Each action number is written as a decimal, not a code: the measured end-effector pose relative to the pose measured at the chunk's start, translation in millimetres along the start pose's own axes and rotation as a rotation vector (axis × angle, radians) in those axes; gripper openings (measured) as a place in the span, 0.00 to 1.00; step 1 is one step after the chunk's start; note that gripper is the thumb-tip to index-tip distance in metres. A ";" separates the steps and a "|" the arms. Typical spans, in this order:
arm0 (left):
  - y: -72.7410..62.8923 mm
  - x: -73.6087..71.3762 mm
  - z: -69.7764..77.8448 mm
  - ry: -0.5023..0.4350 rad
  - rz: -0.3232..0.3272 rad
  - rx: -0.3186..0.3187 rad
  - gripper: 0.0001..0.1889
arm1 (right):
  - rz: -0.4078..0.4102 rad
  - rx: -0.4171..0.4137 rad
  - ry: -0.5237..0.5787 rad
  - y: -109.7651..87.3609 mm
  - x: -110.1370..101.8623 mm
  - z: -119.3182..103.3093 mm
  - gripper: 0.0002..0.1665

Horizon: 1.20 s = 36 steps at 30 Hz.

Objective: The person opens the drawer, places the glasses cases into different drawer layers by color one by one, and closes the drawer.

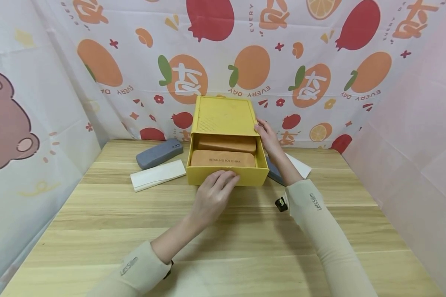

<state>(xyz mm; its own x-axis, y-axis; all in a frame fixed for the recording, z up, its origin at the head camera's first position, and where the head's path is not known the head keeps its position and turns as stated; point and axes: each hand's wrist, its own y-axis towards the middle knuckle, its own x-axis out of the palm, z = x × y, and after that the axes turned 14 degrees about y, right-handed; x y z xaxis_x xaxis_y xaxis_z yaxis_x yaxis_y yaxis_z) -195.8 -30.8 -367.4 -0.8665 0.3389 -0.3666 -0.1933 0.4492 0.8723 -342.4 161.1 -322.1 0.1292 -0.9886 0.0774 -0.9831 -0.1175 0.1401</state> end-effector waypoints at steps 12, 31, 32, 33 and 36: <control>6.8 14.2 -6.3 0.006 -0.070 -0.045 0.10 | 0.004 0.001 -0.017 0.8 -1.5 -1.3 0.32; 13.5 45.7 -22.9 -0.045 -0.055 -0.079 0.11 | 0.005 -0.022 -0.031 1.0 0.4 -0.2 0.32; 13.9 47.7 -23.9 -0.042 -0.058 -0.078 0.11 | 0.005 -0.021 -0.031 1.1 0.3 -0.1 0.32; 14.3 49.7 -24.9 -0.035 -0.062 -0.077 0.11 | 0.006 -0.019 -0.028 1.2 0.4 -0.1 0.32; 15.8 55.2 -27.9 -0.027 -0.072 -0.080 0.12 | 0.008 -0.003 -0.012 1.1 0.5 -0.4 0.31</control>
<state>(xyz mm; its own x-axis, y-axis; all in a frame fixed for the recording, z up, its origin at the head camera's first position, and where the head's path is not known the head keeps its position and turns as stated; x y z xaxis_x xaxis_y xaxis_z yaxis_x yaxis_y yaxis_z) -259.5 -28.0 -364.7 -0.8366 0.3310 -0.4366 -0.2912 0.4062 0.8661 -343.3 160.4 -321.5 0.1200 -0.9905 0.0669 -0.9837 -0.1095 0.1428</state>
